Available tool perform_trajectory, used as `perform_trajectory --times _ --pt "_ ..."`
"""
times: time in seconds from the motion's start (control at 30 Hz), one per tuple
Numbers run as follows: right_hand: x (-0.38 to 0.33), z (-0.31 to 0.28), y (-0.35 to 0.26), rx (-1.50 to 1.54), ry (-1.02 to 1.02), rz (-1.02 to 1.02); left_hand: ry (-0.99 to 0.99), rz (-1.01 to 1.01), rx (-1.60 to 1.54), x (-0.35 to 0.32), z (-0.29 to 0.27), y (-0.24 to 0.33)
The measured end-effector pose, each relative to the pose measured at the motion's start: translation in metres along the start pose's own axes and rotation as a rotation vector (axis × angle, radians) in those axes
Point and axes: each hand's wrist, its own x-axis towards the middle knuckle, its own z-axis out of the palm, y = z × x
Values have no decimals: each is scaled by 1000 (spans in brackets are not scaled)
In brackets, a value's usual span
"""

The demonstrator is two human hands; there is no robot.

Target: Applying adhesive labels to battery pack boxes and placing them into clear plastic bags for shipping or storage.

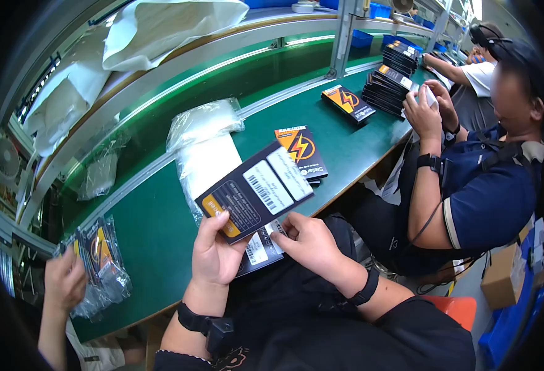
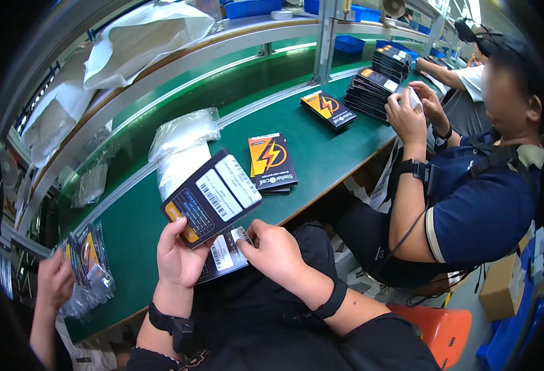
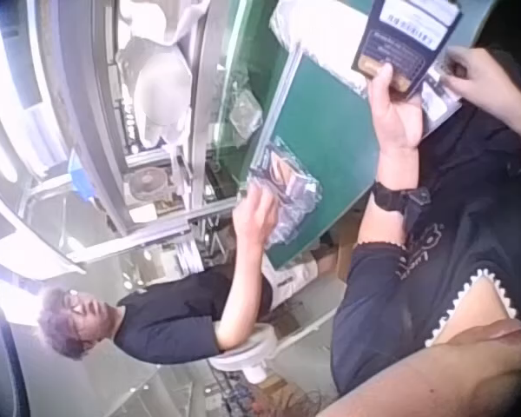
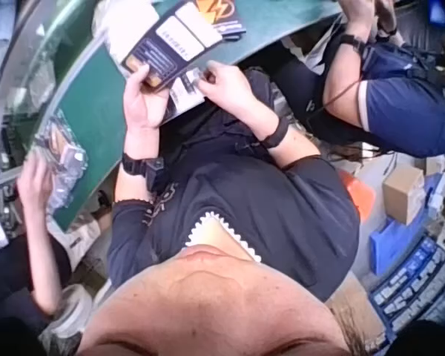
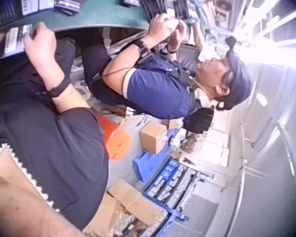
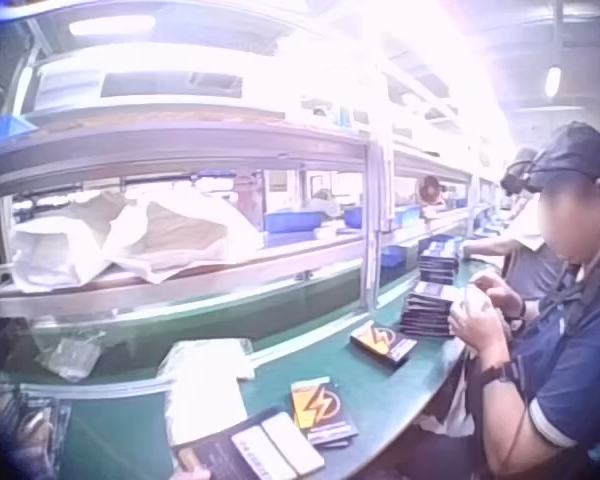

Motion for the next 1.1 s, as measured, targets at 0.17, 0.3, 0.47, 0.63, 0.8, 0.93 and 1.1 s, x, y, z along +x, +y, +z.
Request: perform_trajectory --times 0.17,0.3,0.47,0.63,0.8,0.93,1.1 --pt "0 -1 -1 -64 -47 -1 -46 15 -89 -8 -6 -4" --pt "1 2 -1 -138 16 -52 -15 9 -84 -12 -6 -4" --pt "-2 -1 -6 -217 24 -130 -15 15 -102 -15 -11 -4" --pt "5 -8 -16 -342 -25 -151 -3 23 -112 -16 -15 -3" --pt "18 -18 -25 -610 -177 -190 33 0 -115 -19 -18 0" --pt "23 -20 -30 -677 -207 -189 55 27 -94 -20 -29 1" --pt "26 -24 -29 -694 -117 -220 111 -48 -75 -10 -29 3"
